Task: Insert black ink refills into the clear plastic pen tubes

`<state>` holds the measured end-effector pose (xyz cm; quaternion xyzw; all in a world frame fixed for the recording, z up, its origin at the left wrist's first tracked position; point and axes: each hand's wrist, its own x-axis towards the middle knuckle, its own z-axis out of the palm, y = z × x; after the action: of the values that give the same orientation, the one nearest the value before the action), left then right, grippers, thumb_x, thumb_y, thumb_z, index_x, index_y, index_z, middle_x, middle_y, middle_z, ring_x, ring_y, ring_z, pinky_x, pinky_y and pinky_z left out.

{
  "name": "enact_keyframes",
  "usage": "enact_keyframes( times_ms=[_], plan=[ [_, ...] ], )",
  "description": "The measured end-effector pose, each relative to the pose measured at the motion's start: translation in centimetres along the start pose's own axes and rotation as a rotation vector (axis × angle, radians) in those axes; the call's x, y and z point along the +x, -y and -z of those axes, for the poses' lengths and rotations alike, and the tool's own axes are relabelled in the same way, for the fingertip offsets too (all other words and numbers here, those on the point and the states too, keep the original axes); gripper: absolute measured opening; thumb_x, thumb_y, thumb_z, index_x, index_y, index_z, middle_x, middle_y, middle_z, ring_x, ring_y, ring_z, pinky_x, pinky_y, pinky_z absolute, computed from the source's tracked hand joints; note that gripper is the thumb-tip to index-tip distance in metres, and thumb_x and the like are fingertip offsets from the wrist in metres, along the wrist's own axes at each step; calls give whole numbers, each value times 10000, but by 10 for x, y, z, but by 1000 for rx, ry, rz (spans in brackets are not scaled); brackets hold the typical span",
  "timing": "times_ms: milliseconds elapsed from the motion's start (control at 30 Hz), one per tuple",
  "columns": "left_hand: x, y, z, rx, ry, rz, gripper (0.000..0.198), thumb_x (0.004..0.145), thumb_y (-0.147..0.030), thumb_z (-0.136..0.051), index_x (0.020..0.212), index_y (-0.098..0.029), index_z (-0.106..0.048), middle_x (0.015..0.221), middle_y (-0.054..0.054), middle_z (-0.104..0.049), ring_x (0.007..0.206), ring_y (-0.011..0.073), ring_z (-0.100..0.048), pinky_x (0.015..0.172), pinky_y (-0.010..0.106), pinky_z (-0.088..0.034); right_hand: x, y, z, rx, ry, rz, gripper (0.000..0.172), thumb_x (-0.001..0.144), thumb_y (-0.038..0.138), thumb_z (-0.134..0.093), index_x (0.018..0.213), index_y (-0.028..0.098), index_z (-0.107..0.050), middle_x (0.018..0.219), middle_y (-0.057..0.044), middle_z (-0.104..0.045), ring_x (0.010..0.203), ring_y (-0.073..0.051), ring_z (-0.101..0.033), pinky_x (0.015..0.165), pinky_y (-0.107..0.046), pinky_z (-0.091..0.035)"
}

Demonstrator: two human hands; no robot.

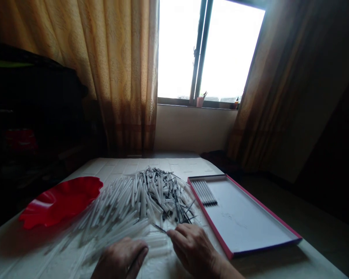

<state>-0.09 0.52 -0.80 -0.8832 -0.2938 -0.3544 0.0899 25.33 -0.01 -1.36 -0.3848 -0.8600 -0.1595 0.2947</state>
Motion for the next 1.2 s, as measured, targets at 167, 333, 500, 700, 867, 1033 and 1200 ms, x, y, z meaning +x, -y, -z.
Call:
enact_keyframes(
  times_ms=[167,333,500,700,867,1033,1200],
  plan=[
    [2,13,3,83,-83,80,355,1097,-347,-381,922,-237,-669,742,-17,-773,636,166,-747,626,254,-562,0,-5,2,53,25,-5,172,874,77,-537,915,212,-637,730,-6,-666,610,-175,-617,553,-298,-347],
    [0,30,4,176,-58,172,306,1055,-284,-430,941,-219,-706,829,33,-764,770,215,-737,730,322,-556,-1,-3,3,89,12,34,190,899,72,-496,866,211,-621,710,-1,-648,602,-168,-601,552,-307,-316],
    [-4,38,7,243,74,306,184,901,-216,-577,921,-250,-757,930,53,-751,889,279,-712,791,404,-535,-4,1,4,146,-5,66,207,910,75,-480,895,212,-634,714,-5,-652,598,-171,-606,543,-312,-299],
    [-1,33,11,254,210,428,154,825,-214,-669,942,-239,-765,991,69,-744,968,309,-688,834,439,-510,-5,0,6,173,22,47,210,918,81,-476,886,210,-638,722,-8,-659,600,-167,-614,543,-306,-304],
    [2,34,9,238,249,466,91,807,-220,-653,880,-241,-702,970,38,-723,969,288,-663,847,426,-476,-4,0,5,189,49,26,231,911,80,-461,848,207,-643,709,-13,-660,594,-167,-621,536,-303,-318],
    [3,37,9,203,248,443,94,805,-189,-626,881,-231,-663,958,43,-714,977,297,-645,869,453,-459,-5,-10,9,172,28,-45,246,946,116,-455,921,201,-685,724,-26,-676,603,-181,-649,543,-292,-373],
    [20,32,27,115,236,394,46,811,-202,-653,828,-225,-688,948,71,-716,943,317,-652,842,460,-480,-8,-32,11,173,-63,-127,268,992,152,-441,1011,193,-705,800,-53,-722,663,-181,-696,604,-264,-464]
  ],
)
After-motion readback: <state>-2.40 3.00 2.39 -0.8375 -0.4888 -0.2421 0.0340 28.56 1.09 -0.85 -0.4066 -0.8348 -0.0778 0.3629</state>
